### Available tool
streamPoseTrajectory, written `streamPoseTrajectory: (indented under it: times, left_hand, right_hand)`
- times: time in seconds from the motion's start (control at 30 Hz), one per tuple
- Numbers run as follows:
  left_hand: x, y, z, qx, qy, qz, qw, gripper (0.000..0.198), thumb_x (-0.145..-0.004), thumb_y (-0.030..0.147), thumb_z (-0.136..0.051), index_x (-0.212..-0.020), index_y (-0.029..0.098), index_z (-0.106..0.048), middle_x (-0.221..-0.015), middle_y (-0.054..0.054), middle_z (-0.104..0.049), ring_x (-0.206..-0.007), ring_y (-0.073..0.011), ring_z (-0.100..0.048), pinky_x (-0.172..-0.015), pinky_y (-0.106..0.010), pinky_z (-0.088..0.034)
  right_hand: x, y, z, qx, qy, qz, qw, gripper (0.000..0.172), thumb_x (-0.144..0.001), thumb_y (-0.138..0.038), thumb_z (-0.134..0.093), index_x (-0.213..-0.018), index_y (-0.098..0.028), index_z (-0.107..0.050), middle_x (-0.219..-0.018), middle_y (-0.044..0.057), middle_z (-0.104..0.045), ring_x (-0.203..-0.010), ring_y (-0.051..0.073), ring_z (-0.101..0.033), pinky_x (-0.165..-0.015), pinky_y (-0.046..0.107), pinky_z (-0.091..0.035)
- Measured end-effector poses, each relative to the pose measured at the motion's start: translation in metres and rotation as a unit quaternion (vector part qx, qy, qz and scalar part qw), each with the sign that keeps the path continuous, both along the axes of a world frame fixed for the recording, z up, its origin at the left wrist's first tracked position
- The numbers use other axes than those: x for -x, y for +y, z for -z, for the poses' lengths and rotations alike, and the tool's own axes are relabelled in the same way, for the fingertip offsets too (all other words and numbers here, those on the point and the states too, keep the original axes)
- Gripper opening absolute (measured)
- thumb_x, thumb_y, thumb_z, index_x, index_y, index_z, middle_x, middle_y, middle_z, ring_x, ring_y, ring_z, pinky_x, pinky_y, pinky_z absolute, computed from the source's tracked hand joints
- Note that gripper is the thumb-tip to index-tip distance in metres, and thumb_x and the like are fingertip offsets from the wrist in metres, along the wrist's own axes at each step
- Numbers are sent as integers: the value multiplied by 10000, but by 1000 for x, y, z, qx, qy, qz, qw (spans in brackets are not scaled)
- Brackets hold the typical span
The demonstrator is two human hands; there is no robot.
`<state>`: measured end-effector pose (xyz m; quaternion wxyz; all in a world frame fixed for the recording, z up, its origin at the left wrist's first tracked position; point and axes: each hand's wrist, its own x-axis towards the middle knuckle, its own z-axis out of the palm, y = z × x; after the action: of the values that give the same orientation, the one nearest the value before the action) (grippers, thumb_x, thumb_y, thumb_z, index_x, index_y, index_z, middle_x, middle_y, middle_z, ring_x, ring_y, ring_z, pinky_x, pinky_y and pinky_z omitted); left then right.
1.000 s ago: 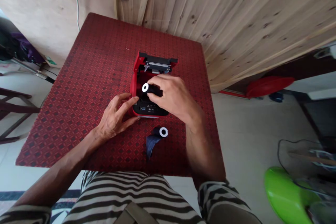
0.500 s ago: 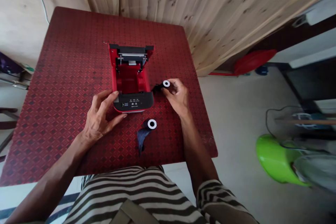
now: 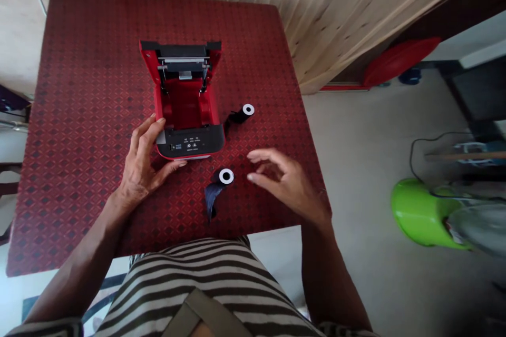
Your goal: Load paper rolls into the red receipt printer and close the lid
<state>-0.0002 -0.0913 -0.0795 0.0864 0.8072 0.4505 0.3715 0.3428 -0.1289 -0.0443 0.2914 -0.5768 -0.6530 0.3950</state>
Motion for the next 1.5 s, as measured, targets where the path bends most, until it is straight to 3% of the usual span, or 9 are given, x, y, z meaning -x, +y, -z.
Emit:
streamPoseTrajectory:
  times: [0.1,0.23,0.33,0.5,0.6,0.67,0.87,1.2,1.5]
  left_hand:
    - [1,1,0,9,2,-9,1000,978,-878,661,-777,-1660,296,-317,-1576,-157,-548,-1483,-368,-546,-1220,-585,-534]
    - [-2,0,1,2,-5,-19,1000,921,-917,652,-739,-1662,318,-314,-1558,-109,-568,-1470,-340,-560,-1221,-549,-548]
    - [-3,-1,1,-8,-1,-16,1000,948,-910,625,-763,-1668,283,-307,-1532,-147,-588,-1453,-344,-574,-1187,-541,-571]
    - [-3,-3,5,4,9,-21,1000,946,-928,643,-731,-1673,273,-280,-1562,-166,-573,-1480,-355,-555,-1205,-567,-537]
    - [-3,-4,6,7,5,-24,1000,972,-918,633,-749,-1680,272,-265,-1578,-167,-559,-1495,-352,-539,-1221,-562,-523]
    - [-4,-5,7,13,-1,-24,1000,956,-929,619,-743,-1682,273,-267,-1587,-168,-546,-1497,-342,-536,-1218,-544,-527]
    - [-6,-7,8,32,-19,-27,999,929,-937,626,-728,-1676,271,-290,-1590,-172,-527,-1497,-327,-532,-1225,-535,-525]
    - [-8,-8,9,33,-26,-24,999,929,-935,597,-742,-1674,251,-299,-1597,-179,-523,-1513,-324,-522,-1251,-518,-508]
    - [-8,-7,9,26,-23,-21,999,957,-928,597,-752,-1687,270,-271,-1586,-174,-529,-1503,-326,-531,-1253,-527,-503]
  right_hand:
    - [17,-14,10,6,-17,-42,999,523,-813,-268,-874,-1307,-299,-706,-1253,60,-778,-929,214,-748,-893,447,-644]
    - [39,-14,30,-57,1,-48,997,310,-889,-205,-781,-1186,-285,-744,-1215,58,-798,-1148,254,-738,-1049,511,-591]
    - [42,-13,28,-71,18,-61,995,239,-898,-192,-748,-1123,-272,-744,-1178,54,-811,-1130,244,-755,-1038,492,-598]
    - [34,-2,-33,-79,0,-106,991,338,-876,-210,-769,-1198,-291,-709,-1173,29,-817,-1066,238,-782,-944,418,-632]
    - [43,28,-70,-191,-84,-101,973,241,-927,-259,-759,-1162,-293,-712,-1135,47,-808,-1033,256,-765,-958,446,-622]
    - [59,57,-78,-238,-130,-116,955,200,-950,-260,-738,-1147,-283,-715,-1150,59,-793,-1074,276,-745,-995,477,-603]
    - [116,119,-61,-214,-255,-209,920,162,-912,-85,-725,-1032,-194,-717,-1029,92,-756,-1117,307,-697,-1018,484,-553]
    - [132,134,-41,-210,-314,-213,901,158,-961,-101,-657,-885,-178,-772,-903,121,-736,-920,269,-710,-897,424,-567]
    - [140,143,-47,-138,-373,-263,879,197,-953,-91,-636,-1036,-161,-800,-985,125,-798,-962,263,-728,-891,381,-559]
